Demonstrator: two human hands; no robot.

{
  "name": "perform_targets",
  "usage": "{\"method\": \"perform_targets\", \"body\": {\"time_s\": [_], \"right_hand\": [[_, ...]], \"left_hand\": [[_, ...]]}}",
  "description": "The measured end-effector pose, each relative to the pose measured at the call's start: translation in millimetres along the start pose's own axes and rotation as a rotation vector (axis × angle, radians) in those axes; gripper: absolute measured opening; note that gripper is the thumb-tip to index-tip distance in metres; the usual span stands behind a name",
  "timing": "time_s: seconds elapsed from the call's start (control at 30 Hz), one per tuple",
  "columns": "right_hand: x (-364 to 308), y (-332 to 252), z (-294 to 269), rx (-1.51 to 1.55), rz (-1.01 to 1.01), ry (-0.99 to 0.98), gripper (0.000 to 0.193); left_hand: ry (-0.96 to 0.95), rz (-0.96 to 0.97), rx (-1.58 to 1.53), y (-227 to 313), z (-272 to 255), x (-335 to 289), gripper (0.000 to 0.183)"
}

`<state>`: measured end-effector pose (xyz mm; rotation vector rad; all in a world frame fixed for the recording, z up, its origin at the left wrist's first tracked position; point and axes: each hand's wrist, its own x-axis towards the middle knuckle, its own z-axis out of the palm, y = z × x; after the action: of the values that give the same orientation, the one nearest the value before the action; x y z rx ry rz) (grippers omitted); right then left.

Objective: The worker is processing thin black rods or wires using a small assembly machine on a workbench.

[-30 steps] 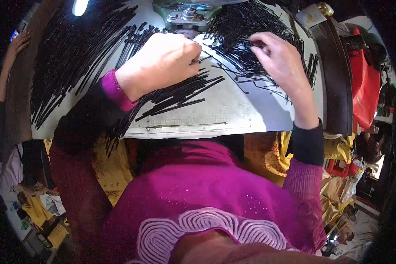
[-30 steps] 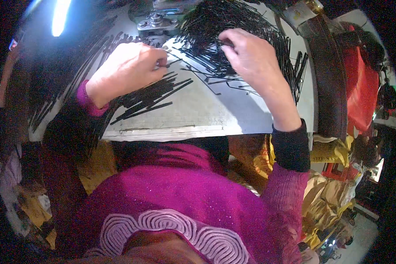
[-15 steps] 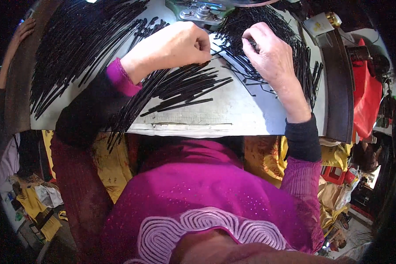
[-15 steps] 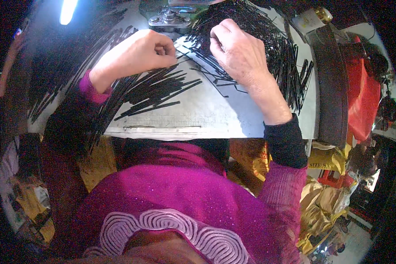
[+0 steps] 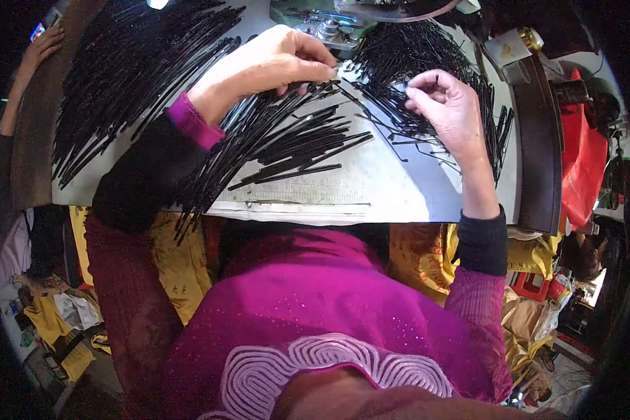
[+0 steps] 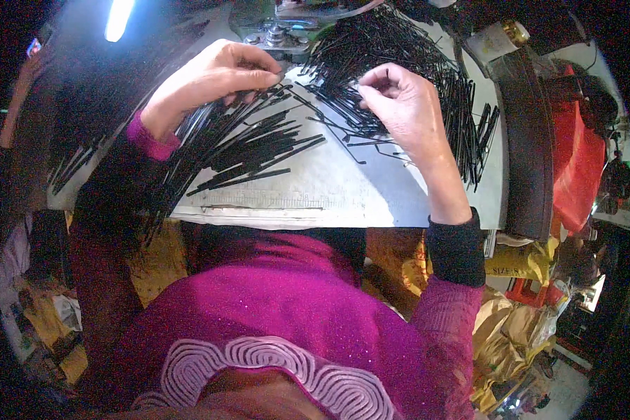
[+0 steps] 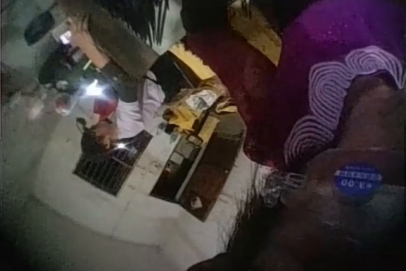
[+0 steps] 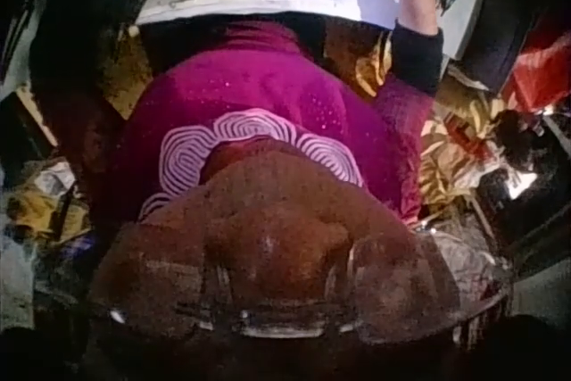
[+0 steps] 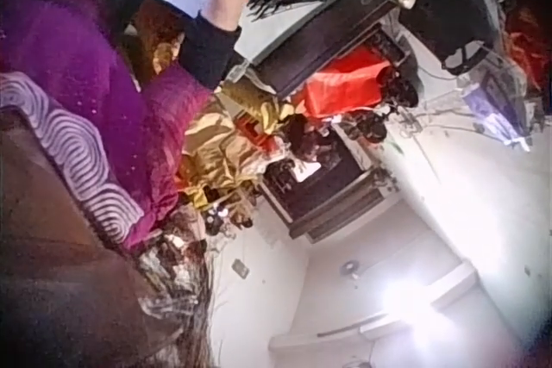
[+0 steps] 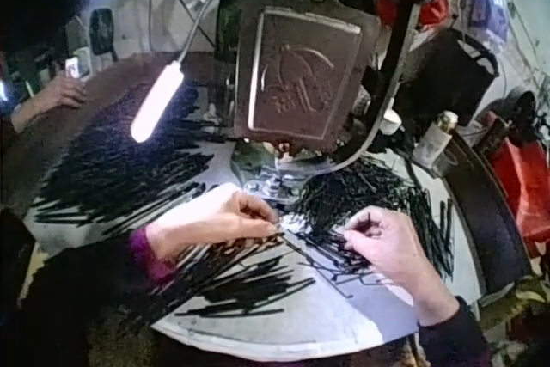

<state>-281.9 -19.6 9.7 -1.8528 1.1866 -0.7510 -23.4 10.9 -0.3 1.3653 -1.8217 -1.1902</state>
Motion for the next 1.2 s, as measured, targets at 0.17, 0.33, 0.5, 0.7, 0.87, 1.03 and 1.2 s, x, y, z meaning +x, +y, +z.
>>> {"method": "perform_targets", "body": {"time_s": [0.17,0.33,0.5,0.7,0.87,1.03,1.2], "right_hand": [[-2,-11,-13,-0.303,-0.081,-0.06,0.01],[-5,-24,-10,-0.073,-0.005,-0.041,0.012],[5,-31,30,0.391,-0.086,0.035,0.012],[14,-16,55,0.243,-0.126,-0.016,0.012],[9,-24,53,0.138,-0.071,-0.144,0.02],[11,-22,52,0.204,0.007,-0.2,0.027],[12,-25,50,0.219,0.021,-0.215,0.028]], "left_hand": [[-0.021,-0.058,-0.046,3,-4,-1,0.029],[-0.017,-0.037,-0.105,1,-4,1,0.025],[-0.027,-0.054,-0.237,-1,-2,0,0.022],[0.042,-0.081,-0.383,-2,-3,-1,0.027],[0.05,-0.082,-0.413,-12,-8,3,0.019],[0.092,-0.105,-0.479,-15,-10,4,0.014],[0.098,-0.125,-0.464,-12,-8,4,0.014]]}}
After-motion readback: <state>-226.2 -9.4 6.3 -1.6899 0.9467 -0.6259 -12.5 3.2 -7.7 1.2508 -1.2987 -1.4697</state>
